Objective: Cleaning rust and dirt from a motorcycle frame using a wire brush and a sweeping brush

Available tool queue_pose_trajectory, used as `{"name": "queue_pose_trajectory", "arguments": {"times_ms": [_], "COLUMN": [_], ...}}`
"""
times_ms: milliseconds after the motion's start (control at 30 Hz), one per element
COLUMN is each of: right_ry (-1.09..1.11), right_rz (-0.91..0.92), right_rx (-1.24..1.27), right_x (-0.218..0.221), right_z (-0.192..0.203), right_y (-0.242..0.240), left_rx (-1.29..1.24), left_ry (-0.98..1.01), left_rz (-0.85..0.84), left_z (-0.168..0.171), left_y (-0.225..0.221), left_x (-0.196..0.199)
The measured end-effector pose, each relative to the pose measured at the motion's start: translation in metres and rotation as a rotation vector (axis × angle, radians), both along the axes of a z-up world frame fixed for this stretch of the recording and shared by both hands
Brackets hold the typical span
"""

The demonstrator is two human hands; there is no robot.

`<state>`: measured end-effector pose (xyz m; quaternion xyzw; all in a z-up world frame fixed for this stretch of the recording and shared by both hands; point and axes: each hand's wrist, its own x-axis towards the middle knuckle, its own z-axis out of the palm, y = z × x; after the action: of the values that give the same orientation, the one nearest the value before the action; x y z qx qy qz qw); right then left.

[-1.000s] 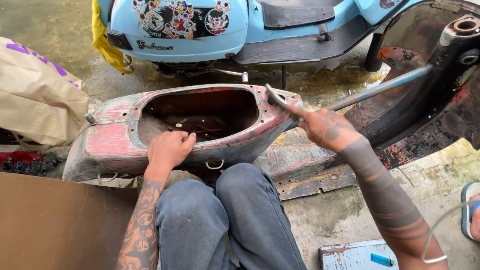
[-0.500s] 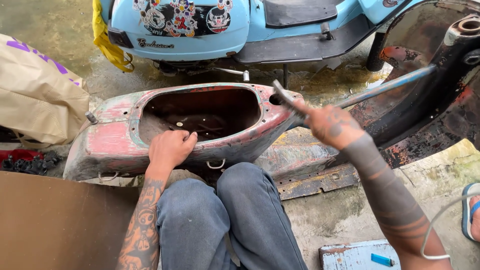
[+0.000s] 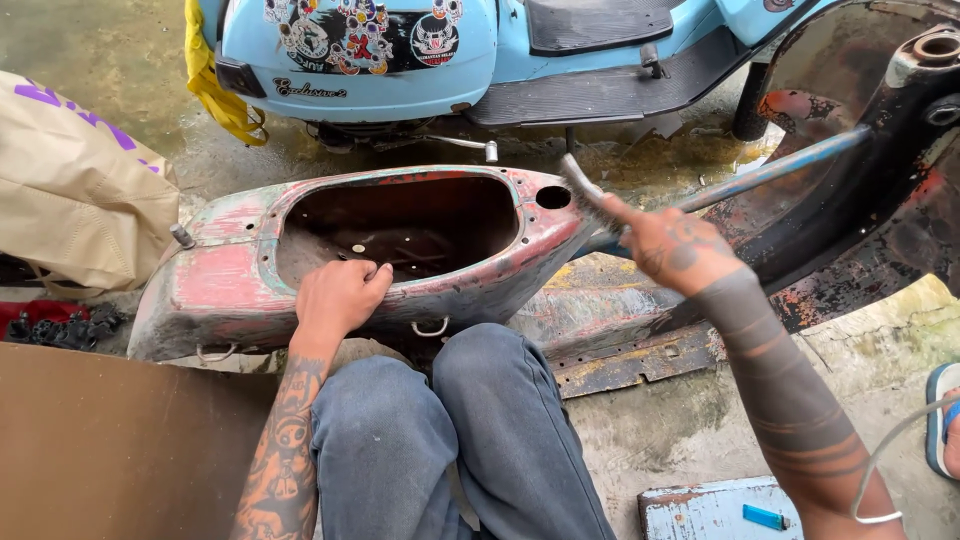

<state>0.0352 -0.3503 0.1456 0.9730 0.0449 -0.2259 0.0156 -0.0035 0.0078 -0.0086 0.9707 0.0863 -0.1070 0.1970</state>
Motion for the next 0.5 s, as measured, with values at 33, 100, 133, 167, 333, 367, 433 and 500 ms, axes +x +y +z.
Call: {"name": "queue_pose_trajectory", "arguments": {"times_ms": [33, 100, 133, 167, 333, 367, 433, 500], "right_ry": [-0.005, 0.145, 0.15, 0.104, 0.071, 0.097, 0.123, -0.194], "right_rz": [-0.001, 0.059, 0.059, 0.056, 0.082, 0.049, 0.011, -0.075], "right_rx": [0.002, 0.135, 0.134, 0.117, 0.051, 0.143, 0.237, -0.039], "right_x": [-0.004, -0.013, -0.007, -0.001, -0.014, -0.013, -0.001, 0.023], "right_z": [0.003, 0.006, -0.001, -0.009, 0.003, 0.002, -0.023, -0.07], "right_y": [0.003, 0.009, 0.001, -0.008, -0.002, -0.005, -0.033, -0.082], "left_rx": [0.002, -0.005, -0.006, 0.004, 0.014, 0.019, 0.026, -0.018], "left_ry": [-0.005, 0.016, 0.021, 0.024, 0.031, 0.04, 0.049, 0.008], "left_rz": [-0.001, -0.01, -0.009, -0.01, -0.002, -0.006, -0.013, -0.007], "left_z": [0.001, 0.001, 0.001, 0.003, 0.003, 0.001, 0.0, 0.002], "left_y": [0.0, 0.0, 0.0, 0.0, 0.0, 0.001, 0.001, 0.001], "left_x": [0.002, 0.0, -0.002, -0.001, 0.002, 0.002, 0.001, 0.0]}}
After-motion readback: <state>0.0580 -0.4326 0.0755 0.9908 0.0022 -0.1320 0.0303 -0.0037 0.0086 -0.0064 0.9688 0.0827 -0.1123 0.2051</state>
